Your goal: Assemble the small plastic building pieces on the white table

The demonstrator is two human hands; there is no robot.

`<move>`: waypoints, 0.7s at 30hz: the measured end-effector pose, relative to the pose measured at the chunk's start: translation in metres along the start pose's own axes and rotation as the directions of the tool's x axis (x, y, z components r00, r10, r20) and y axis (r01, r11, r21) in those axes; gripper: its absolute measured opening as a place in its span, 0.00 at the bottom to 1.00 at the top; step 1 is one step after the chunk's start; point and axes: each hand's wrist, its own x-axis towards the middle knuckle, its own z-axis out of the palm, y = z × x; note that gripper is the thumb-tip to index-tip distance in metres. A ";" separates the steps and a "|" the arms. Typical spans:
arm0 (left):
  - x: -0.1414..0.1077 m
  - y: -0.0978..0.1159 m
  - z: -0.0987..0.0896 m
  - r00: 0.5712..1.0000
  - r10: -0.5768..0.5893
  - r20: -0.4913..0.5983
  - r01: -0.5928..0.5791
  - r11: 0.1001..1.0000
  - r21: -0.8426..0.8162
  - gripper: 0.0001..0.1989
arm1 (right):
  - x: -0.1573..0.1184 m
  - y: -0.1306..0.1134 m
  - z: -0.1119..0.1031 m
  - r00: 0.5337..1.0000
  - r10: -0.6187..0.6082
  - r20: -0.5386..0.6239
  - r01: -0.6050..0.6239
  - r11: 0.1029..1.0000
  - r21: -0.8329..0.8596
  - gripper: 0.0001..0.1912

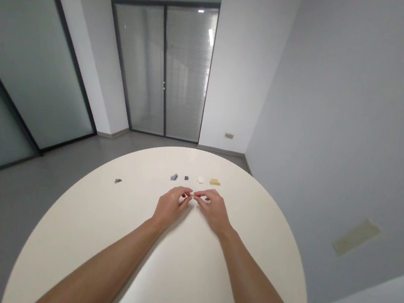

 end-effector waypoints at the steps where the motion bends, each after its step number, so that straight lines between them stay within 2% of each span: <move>1: 0.000 0.000 -0.001 1.000 0.007 0.006 -0.007 1.000 0.005 0.09 | 0.000 0.000 0.000 1.000 -0.001 0.002 0.001 1.000 0.000 0.08; 12: 0.001 0.004 -0.003 1.000 0.002 -0.008 -0.002 0.999 0.032 0.07 | -0.001 -0.001 0.000 1.000 0.022 -0.011 -0.022 1.000 0.021 0.08; 21: 0.001 0.001 -0.001 1.000 -0.006 -0.003 0.006 0.999 0.040 0.09 | 0.000 -0.001 0.000 0.999 0.034 -0.016 -0.034 0.999 0.034 0.09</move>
